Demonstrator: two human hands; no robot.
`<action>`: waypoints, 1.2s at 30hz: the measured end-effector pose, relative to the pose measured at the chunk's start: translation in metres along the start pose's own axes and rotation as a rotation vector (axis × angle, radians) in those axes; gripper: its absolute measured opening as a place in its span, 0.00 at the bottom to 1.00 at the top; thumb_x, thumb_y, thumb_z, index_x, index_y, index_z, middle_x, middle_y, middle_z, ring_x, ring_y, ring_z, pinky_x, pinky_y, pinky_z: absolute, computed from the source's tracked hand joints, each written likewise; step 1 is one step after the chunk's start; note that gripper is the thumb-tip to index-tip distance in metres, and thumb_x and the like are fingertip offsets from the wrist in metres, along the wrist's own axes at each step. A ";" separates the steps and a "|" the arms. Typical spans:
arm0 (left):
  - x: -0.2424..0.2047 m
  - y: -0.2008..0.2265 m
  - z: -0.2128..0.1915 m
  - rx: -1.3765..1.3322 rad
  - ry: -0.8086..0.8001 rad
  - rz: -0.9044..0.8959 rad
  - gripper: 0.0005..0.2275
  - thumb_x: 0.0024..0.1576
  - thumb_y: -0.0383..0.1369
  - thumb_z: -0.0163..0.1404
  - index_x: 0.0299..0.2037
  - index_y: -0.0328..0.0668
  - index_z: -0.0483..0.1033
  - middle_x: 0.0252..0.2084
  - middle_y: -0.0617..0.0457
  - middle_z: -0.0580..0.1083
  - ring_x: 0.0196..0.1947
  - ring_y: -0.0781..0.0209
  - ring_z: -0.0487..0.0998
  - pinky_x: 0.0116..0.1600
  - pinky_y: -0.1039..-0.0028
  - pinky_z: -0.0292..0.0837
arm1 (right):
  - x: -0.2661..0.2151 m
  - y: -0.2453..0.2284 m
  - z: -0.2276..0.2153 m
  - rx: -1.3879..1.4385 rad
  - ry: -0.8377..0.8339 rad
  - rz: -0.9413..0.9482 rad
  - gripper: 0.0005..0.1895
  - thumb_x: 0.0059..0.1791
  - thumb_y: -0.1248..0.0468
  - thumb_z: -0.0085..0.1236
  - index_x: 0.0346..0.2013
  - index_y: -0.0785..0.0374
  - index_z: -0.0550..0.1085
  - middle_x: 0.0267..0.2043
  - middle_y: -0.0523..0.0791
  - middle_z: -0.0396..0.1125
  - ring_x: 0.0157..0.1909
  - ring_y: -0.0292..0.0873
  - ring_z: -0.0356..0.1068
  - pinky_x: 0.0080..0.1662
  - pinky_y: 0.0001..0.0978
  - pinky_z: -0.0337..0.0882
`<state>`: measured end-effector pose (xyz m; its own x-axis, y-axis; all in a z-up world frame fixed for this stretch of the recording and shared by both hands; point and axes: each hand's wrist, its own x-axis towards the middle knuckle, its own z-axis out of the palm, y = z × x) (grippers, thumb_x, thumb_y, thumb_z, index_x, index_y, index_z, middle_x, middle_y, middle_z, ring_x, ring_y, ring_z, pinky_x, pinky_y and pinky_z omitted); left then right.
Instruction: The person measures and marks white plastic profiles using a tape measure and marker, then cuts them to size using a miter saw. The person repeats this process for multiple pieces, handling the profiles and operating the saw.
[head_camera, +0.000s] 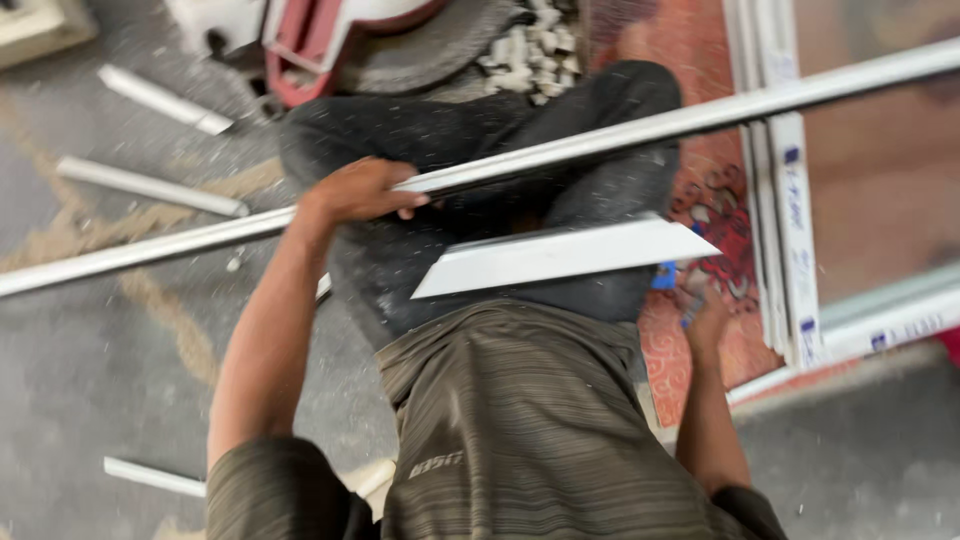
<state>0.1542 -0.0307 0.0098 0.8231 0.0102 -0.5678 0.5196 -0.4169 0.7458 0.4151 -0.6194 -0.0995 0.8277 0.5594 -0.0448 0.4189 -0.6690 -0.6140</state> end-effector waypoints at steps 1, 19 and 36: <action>-0.004 0.001 0.004 0.024 0.038 -0.007 0.13 0.59 0.45 0.52 0.46 0.50 0.80 0.32 0.51 0.82 0.36 0.54 0.85 0.45 0.63 0.75 | 0.004 -0.008 -0.011 0.049 0.069 -0.038 0.08 0.56 0.68 0.50 0.46 0.67 0.76 0.42 0.46 0.73 0.45 0.41 0.73 0.47 0.31 0.73; -0.026 0.002 0.082 0.655 1.048 0.274 0.04 0.55 0.32 0.55 0.33 0.48 0.72 0.27 0.59 0.70 0.27 0.63 0.75 0.31 0.70 0.67 | 0.165 -0.393 0.114 0.343 -0.699 -0.751 0.05 0.47 0.69 0.64 0.37 0.66 0.79 0.30 0.47 0.75 0.27 0.39 0.74 0.31 0.29 0.71; -0.019 -0.012 0.092 0.748 1.129 0.297 0.03 0.59 0.33 0.54 0.36 0.48 0.74 0.26 0.62 0.68 0.25 0.68 0.71 0.29 0.75 0.62 | 0.164 -0.384 0.128 0.265 -0.639 -0.976 0.06 0.45 0.73 0.66 0.30 0.67 0.75 0.29 0.46 0.72 0.29 0.42 0.75 0.31 0.31 0.70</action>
<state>0.1117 -0.1099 -0.0208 0.8044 0.4085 0.4314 0.3444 -0.9123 0.2216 0.3426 -0.2081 0.0280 -0.1642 0.9673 0.1931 0.6148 0.2534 -0.7468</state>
